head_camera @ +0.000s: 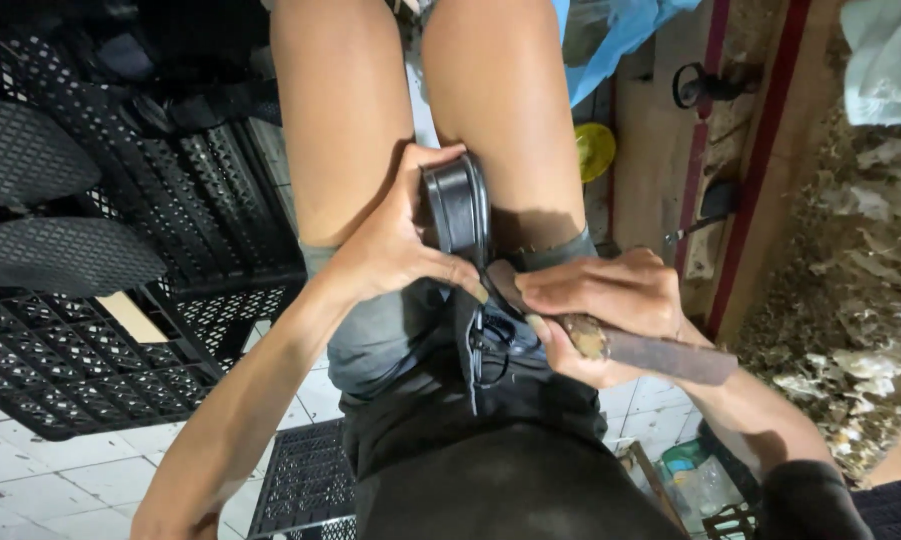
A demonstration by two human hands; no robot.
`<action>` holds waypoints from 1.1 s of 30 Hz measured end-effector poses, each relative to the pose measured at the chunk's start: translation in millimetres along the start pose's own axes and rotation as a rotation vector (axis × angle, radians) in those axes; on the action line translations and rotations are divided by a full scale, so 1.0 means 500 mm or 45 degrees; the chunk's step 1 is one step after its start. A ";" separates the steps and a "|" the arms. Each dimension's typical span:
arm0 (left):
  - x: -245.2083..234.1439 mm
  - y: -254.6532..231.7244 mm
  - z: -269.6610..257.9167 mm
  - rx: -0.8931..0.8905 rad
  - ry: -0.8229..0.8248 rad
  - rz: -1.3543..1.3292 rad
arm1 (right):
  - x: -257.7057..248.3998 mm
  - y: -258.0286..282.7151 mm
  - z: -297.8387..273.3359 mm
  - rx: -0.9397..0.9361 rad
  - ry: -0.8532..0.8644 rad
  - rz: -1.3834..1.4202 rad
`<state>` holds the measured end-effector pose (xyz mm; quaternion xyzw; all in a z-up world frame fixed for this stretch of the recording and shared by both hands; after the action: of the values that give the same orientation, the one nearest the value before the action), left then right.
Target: Assembling sandals by attaching uppers to soles, hammering to secure the bond, and trimming excess material.
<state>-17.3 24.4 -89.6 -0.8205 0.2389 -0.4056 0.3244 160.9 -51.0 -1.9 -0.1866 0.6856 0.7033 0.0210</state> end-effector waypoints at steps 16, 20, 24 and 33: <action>0.053 -0.041 -0.062 0.037 0.008 -0.018 | -0.034 0.021 -0.056 0.028 0.002 -0.505; 0.085 -0.073 -0.082 -0.447 0.511 0.303 | -0.015 0.030 -0.039 -0.083 0.484 -0.785; 0.083 -0.067 -0.106 -0.248 0.648 0.510 | 0.012 0.031 -0.022 -0.168 0.652 -0.749; -0.040 -0.069 -0.171 0.093 -0.835 -0.451 | 0.031 0.051 -0.073 0.062 -0.144 -0.494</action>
<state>-93.9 31.9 -35.3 -0.9233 -0.0380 -0.1795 0.3376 147.9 -91.6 18.5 -0.2749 0.6514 0.6786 0.1992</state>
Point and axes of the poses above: each hand's wrist, its own z-axis towards the middle knuckle, its own x-axis out of the palm, y = z × x, the point moved 1 cm from there along z, towards the middle knuckle, and after that the axes turned 7 degrees about y, right-handed, at the moved point
